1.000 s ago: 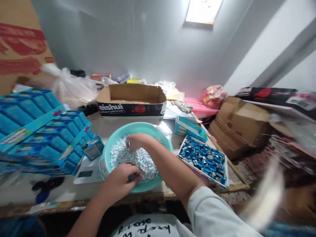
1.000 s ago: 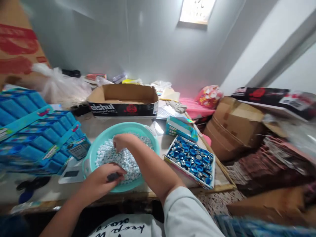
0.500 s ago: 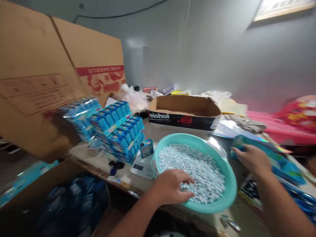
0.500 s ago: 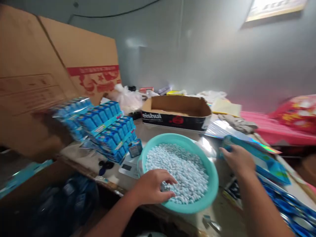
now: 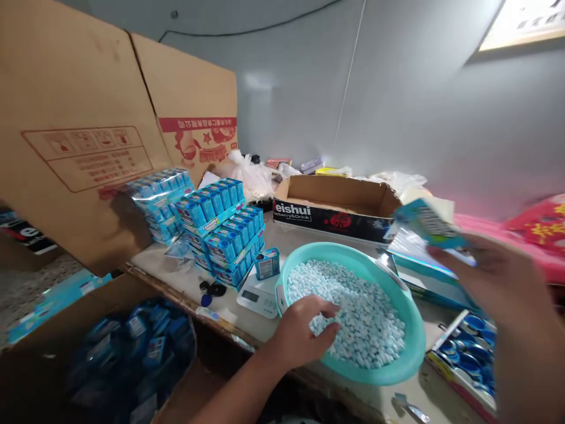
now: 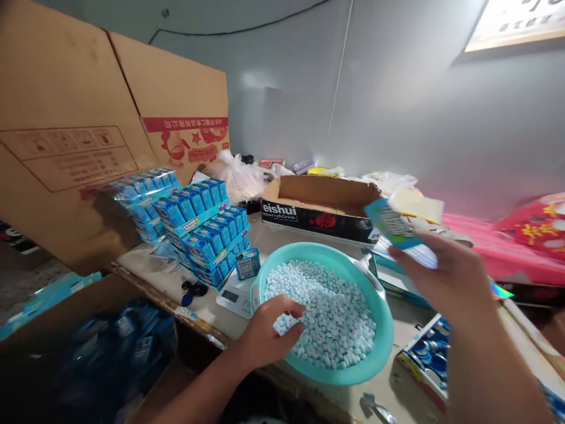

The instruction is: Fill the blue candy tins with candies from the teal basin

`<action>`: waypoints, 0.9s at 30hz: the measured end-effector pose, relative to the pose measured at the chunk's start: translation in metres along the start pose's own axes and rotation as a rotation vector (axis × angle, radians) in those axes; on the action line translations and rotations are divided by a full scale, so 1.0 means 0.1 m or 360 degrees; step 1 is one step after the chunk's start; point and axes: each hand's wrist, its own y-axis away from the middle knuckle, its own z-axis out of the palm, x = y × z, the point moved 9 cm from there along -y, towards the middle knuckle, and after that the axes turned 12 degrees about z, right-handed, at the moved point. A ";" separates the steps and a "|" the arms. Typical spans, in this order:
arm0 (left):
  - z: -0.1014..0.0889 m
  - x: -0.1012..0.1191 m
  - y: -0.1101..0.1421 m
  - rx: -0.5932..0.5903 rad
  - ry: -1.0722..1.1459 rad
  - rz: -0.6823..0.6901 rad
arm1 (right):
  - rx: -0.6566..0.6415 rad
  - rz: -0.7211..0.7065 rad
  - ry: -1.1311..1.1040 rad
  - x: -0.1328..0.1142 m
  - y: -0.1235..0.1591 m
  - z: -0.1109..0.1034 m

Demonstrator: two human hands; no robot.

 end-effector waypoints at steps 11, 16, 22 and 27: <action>-1.61 -0.58 1.42 0.0778 -0.1169 -0.0261 | -0.1061 -0.0990 0.0109 -2.13 0.77 2.71; -1.66 -0.88 1.70 0.0646 -0.1413 -0.0167 | -0.1487 -0.1272 0.0138 -2.25 1.50 3.26; -1.61 -0.87 1.73 0.0675 -0.1503 -0.0045 | -0.1605 -0.1369 0.0172 -2.41 1.78 3.41; -1.68 -0.91 1.79 0.0694 -0.1513 0.0032 | -0.1306 -0.1244 0.0348 -2.29 1.45 2.91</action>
